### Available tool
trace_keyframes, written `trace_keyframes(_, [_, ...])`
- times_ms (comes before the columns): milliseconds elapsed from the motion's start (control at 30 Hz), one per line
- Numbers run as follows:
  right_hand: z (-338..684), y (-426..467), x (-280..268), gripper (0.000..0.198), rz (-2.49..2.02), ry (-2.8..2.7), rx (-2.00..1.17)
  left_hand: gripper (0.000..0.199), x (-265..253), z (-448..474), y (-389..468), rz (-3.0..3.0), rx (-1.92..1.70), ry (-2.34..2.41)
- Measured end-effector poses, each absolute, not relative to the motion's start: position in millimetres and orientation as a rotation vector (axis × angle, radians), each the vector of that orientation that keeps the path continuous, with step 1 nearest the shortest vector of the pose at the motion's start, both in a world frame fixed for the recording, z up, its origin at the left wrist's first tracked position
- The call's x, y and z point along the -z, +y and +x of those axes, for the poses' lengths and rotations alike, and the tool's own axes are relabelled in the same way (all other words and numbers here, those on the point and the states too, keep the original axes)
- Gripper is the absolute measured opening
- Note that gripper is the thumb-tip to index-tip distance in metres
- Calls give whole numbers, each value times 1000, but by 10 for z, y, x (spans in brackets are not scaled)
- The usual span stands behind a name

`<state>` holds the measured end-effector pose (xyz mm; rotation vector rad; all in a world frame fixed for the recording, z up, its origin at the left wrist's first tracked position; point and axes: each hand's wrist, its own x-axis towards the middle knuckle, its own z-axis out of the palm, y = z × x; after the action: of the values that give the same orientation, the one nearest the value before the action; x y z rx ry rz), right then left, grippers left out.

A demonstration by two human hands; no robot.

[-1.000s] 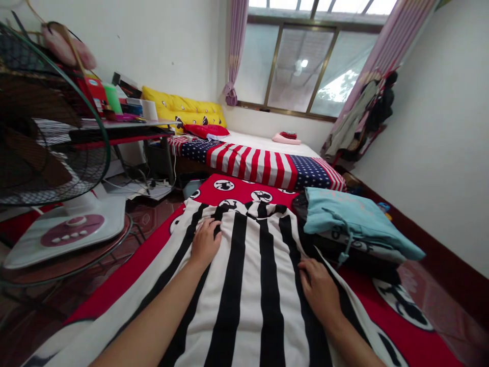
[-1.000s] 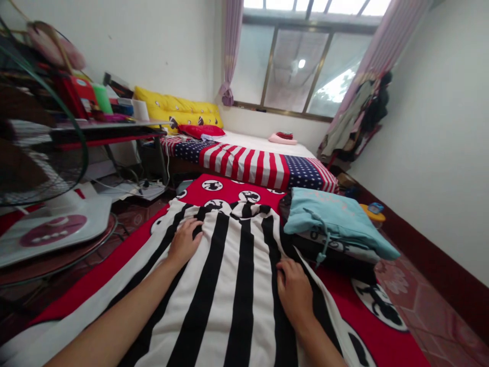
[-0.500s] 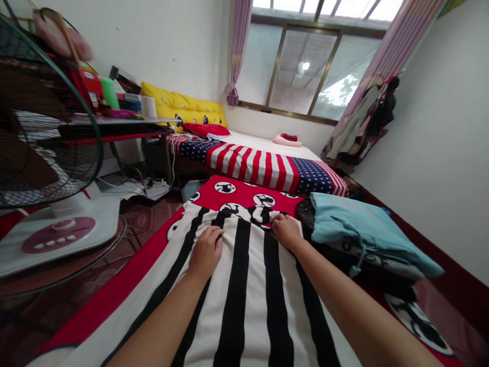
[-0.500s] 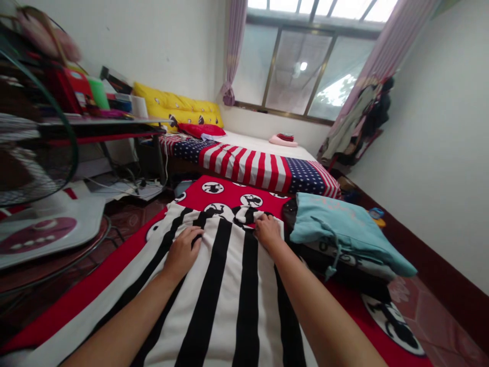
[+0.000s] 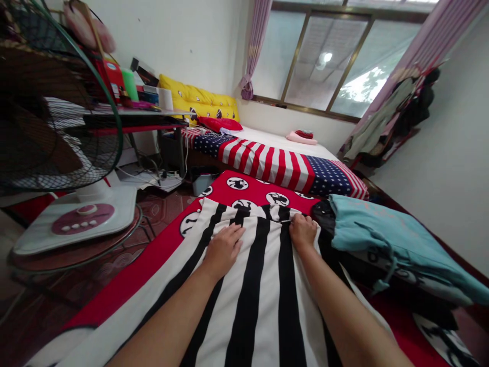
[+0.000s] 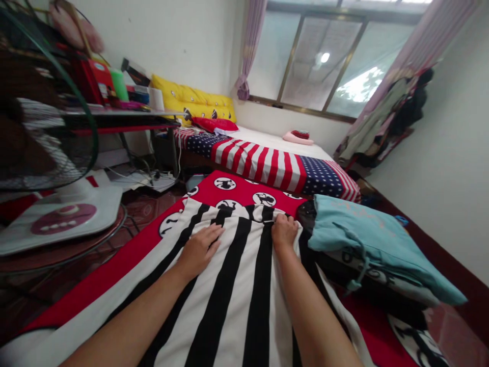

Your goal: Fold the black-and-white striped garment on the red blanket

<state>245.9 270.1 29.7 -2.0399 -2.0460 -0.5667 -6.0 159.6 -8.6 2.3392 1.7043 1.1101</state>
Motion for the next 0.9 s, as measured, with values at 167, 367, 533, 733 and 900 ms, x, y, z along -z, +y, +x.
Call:
trace_keyframes(167, [2258, 2469, -389, 32, -1909, -2062, 518, 42, 93, -11, 1595, 2369, -854, 1826])
trace_keyframes(367, [2059, 1720, -115, 47, -1293, -2565, 147, 45, 89, -13, 1582, 2342, -822, 1822])
trace_keyframes(533, [2033, 1568, 126, 56, -1499, -2538, 147, 51, 110, 37, 1588, 2308, -758, 1825])
trace_keyframes(733, [2031, 1590, 59, 54, -1496, -2548, 130, 48, -105, -247, 1735, 2289, -634, 1697])
trace_keyframes(900, [2012, 1567, 58, 53, -1509, -2513, 117, 38, -330, -853, 1807, 2051, -712, 2023])
